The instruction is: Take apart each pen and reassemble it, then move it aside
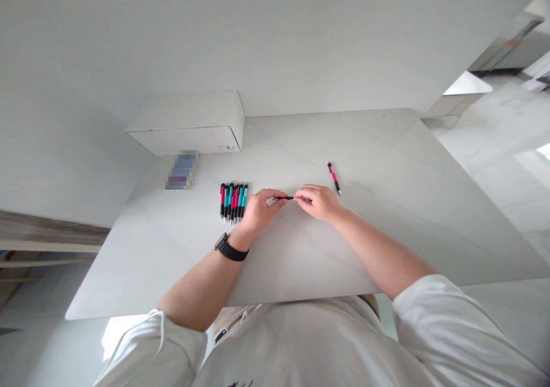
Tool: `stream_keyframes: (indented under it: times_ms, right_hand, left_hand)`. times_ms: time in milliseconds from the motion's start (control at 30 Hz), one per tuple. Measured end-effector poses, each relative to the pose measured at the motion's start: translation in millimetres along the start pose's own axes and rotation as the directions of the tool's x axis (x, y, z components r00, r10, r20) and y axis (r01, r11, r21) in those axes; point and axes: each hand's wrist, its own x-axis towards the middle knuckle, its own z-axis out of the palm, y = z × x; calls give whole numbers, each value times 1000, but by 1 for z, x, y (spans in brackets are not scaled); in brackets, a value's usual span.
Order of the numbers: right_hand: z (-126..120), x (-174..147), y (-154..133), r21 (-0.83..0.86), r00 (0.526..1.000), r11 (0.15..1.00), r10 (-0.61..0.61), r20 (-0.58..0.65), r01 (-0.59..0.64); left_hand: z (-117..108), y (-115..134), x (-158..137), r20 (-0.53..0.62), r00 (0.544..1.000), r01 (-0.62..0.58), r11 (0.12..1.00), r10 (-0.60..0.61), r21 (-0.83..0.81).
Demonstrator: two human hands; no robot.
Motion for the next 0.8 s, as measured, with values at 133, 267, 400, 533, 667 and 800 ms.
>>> stream_keyframes:
  times_ms: [133, 267, 400, 533, 667, 800]
  right_hand:
    - [-1, 1, -1, 16, 1000, 1000, 14, 8, -15]
    - [-1, 2, 0, 16, 999, 999, 28, 24, -28]
    - [-3, 1, 1, 22, 999, 999, 43, 30, -44]
    - [-3, -2, 1, 26, 998, 999, 38, 50, -39]
    - [-1, -3, 3, 11, 1000, 1000, 10, 21, -11]
    - [0, -3, 5, 0, 1000, 1000, -24, -2, 24]
  left_hand:
    - [0, 2, -1, -13, 1000, 2, 1000, -2, 0]
    - [-1, 3, 0, -7, 1000, -2, 1000, 2, 5]
    - [-1, 2, 1, -5, 1000, -10, 1000, 10, 11]
    - [-1, 1, 1, -7, 1000, -9, 1000, 9, 10]
    - [0, 0, 2, -18, 1000, -6, 1000, 6, 7]
    - [0, -1, 2, -29, 1000, 1, 1000, -1, 9]
